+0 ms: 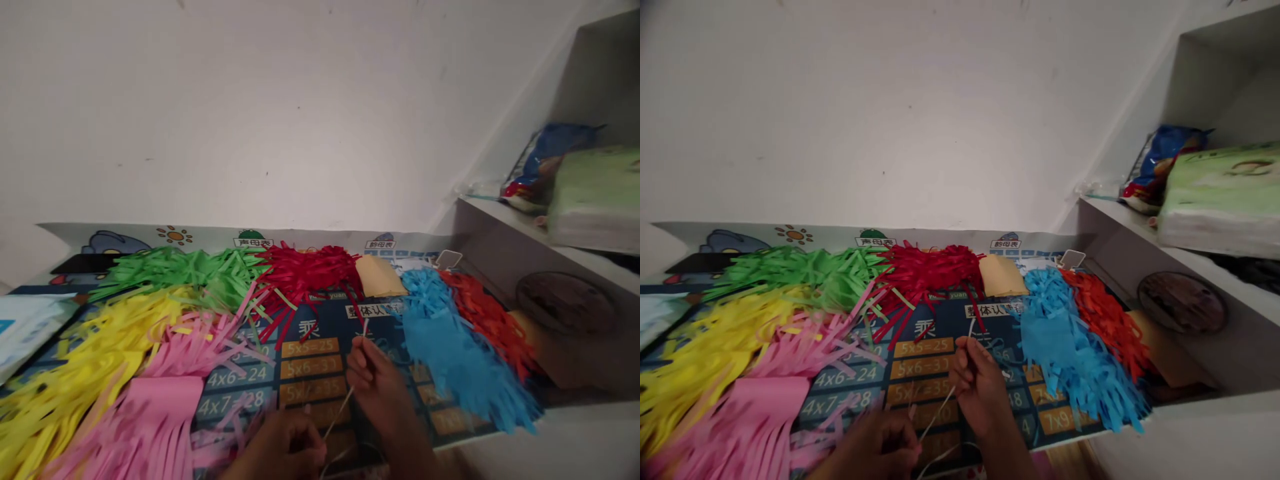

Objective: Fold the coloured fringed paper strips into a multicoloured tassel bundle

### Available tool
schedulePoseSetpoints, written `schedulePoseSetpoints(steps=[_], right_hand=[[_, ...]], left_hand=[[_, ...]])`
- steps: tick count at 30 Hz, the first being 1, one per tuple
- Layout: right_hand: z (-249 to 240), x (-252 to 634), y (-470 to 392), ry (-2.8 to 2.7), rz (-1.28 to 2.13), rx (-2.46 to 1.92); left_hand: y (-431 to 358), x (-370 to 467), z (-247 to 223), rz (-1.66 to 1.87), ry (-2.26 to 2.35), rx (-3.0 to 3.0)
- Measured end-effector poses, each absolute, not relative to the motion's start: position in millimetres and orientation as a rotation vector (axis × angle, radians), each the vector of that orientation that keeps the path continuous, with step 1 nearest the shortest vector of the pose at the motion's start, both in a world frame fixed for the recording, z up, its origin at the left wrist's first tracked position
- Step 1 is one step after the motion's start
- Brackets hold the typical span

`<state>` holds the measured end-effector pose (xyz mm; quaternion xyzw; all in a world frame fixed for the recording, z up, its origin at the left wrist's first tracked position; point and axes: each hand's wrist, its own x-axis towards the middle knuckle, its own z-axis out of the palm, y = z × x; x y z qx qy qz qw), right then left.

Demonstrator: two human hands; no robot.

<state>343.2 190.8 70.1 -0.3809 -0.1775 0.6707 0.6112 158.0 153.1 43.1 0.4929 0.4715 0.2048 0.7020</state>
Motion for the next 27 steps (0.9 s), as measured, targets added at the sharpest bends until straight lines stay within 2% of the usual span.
schedulePoseSetpoints(steps=[4,8,11,18,27], right_hand=[[70.7,333.1,173.1,-1.009,1.196,-1.295],[71.4,314.0,157.4,-1.553,1.148,-1.294],[71.0,301.8,156.1,-1.662,1.158,-1.256],[66.9,296.2,165.5,-1.797,1.171,-1.241],[57.1,295.4,160.5,-1.857,1.167,-1.322]], left_hand=[[167.8,136.0,64.5,0.887,1.072,1.002],[171.0,130.6,70.9,1.038,0.966,0.442],[168.3,134.4,66.9,1.063,0.872,0.318],[163.8,130.3,56.0,1.059,0.809,0.428],[154.0,137.4,69.1,1.08,1.251,1.06]])
